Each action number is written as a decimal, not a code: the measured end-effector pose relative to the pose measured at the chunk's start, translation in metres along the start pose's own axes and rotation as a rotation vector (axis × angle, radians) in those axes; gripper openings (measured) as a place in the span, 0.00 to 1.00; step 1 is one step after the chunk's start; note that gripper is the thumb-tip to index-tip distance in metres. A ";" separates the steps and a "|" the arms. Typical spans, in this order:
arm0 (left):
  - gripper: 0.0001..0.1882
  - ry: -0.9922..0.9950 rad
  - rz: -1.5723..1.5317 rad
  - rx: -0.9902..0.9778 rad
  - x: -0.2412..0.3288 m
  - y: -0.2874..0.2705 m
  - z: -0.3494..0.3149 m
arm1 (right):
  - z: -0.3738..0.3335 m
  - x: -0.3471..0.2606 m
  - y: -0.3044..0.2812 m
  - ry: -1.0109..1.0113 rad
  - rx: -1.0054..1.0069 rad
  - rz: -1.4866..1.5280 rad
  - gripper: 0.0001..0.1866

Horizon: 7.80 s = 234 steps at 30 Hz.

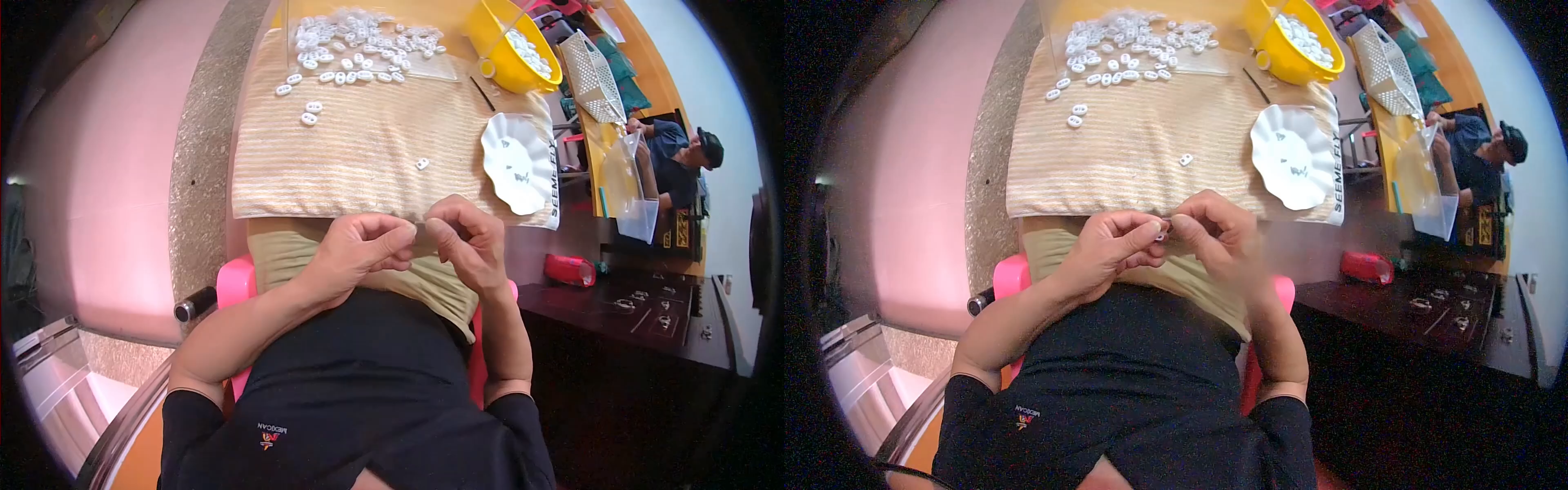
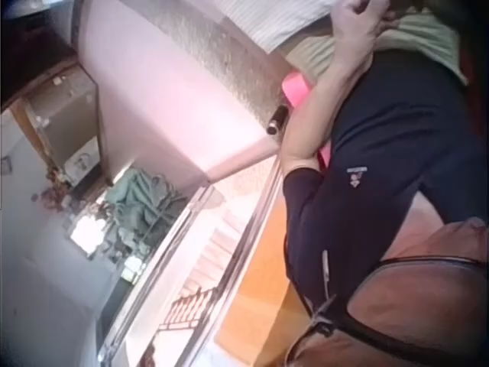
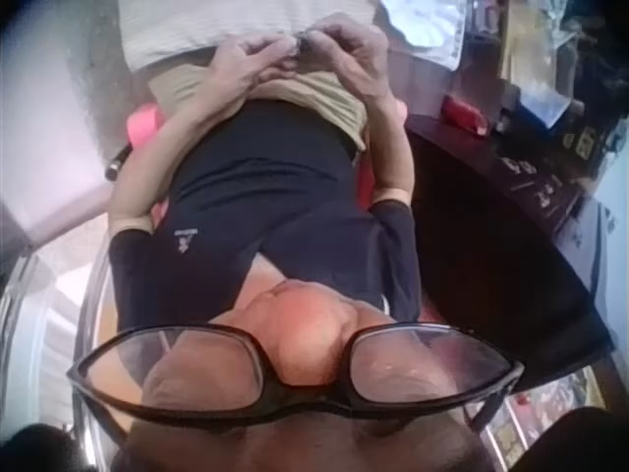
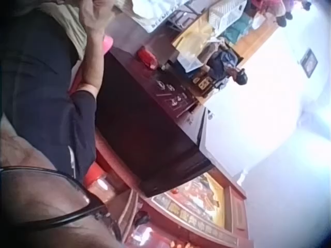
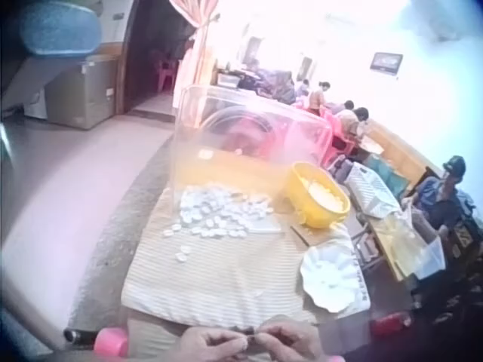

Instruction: Sorting and inspecting small white plastic buttons at a workbench.

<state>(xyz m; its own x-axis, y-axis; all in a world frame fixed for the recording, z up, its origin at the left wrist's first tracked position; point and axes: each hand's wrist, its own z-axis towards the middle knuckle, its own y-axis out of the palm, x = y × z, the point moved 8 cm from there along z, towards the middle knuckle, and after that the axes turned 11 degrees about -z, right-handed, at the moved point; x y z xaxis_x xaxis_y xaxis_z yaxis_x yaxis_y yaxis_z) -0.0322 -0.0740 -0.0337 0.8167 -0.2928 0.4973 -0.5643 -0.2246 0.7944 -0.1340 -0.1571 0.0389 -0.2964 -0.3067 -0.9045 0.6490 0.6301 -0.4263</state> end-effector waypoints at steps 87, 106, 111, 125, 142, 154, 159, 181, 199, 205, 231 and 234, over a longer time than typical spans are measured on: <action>0.10 0.070 -0.162 0.097 0.012 -0.014 -0.004 | -0.005 0.034 0.034 0.069 -0.002 0.245 0.04; 0.10 0.100 -0.167 0.097 0.011 -0.017 -0.003 | -0.006 0.028 0.039 0.095 0.023 0.191 0.05; 0.09 0.117 -0.156 0.098 0.010 -0.019 -0.002 | -0.006 0.030 0.040 0.103 0.013 0.158 0.06; 0.08 0.149 -0.092 0.124 0.013 -0.019 -0.004 | -0.003 0.023 0.041 0.055 0.008 0.114 0.07; 0.09 0.242 -0.037 0.115 0.019 -0.017 -0.005 | 0.001 0.032 0.043 0.137 -0.027 0.266 0.08; 0.09 0.194 -0.112 0.097 0.016 -0.017 -0.004 | 0.002 0.031 0.036 0.131 -0.007 0.235 0.06; 0.08 0.177 -0.127 0.104 0.014 -0.018 -0.004 | 0.003 0.037 0.032 0.160 -0.035 0.222 0.08; 0.08 0.165 -0.168 0.144 0.022 -0.020 -0.007 | 0.195 0.010 0.003 -0.281 0.041 -0.896 0.12; 0.07 0.173 -0.204 0.121 0.024 -0.018 -0.009 | 0.200 0.018 0.015 -0.265 -0.045 -1.000 0.11; 0.07 0.174 -0.217 0.117 0.023 -0.018 -0.009 | 0.185 0.014 0.021 -0.194 -0.097 -0.925 0.10; 0.07 0.172 -0.203 0.125 0.023 -0.018 -0.010 | 0.158 0.000 0.021 -0.292 -0.186 -0.982 0.09; 0.07 0.171 -0.204 0.126 0.023 -0.017 -0.010 | 0.156 0.001 0.020 -0.280 -0.185 -1.006 0.09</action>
<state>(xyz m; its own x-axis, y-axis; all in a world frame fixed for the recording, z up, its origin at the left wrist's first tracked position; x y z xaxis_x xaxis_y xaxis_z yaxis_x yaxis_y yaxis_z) -0.0023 -0.0680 -0.0326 0.9172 -0.0711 0.3921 -0.3884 -0.3793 0.8398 -0.0120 -0.2566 0.0316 -0.4509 -0.8859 -0.1094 0.0711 0.0865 -0.9937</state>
